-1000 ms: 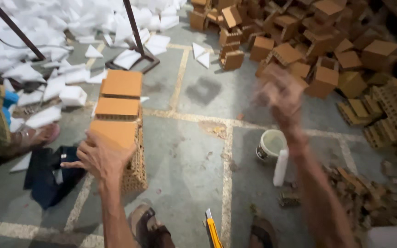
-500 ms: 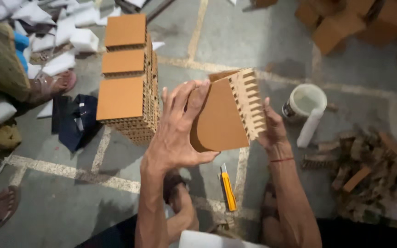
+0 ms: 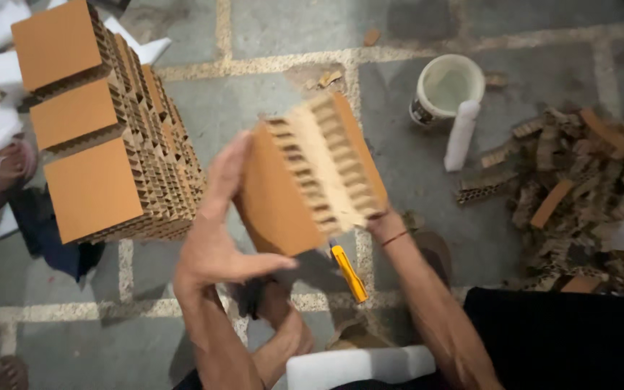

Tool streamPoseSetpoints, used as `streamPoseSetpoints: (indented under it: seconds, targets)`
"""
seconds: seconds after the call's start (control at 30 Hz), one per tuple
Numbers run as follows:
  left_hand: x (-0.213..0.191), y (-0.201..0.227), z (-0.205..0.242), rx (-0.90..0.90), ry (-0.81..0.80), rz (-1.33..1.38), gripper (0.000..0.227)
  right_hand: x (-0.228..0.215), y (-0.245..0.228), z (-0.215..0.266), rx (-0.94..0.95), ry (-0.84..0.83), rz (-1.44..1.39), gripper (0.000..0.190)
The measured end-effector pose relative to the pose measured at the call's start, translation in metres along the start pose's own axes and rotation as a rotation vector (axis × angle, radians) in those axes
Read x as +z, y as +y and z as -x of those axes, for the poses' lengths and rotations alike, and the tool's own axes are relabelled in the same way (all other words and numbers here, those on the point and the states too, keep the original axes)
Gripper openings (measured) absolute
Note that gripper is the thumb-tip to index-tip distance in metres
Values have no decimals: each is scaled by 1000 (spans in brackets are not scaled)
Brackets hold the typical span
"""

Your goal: The person applies glue to the edges of flat cardboard pieces using a white foam brush and a bucket of adhesive. They then fold the glued pieces into small box shapes and press the edges together to secure the assembly. The process is repeated for multiple units.

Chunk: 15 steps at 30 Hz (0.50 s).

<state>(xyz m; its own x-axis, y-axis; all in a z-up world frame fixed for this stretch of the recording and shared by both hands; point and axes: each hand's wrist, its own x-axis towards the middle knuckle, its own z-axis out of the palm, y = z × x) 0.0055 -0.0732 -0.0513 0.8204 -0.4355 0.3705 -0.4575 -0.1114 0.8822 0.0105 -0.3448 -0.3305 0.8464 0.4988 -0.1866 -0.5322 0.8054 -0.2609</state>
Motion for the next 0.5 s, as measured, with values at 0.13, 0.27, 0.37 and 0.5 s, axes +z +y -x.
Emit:
streamPoseSetpoints:
  seconds: [0.13,0.27,0.37,0.5]
  targets:
    - [0,-87,43,-163,503,676,107,-31,-39,-3,-42,-179,24,25]
    - [43,-209,114,-516,835,1143,91,-33,-67,-17,-142,428,702,35]
    - [79,-265,157,-630,838,1344,85,-49,-72,-15,-212,649,1153,36]
    - [99,-291,175,-775,868,1292,80,-69,-77,-13,-308,807,1166,45]
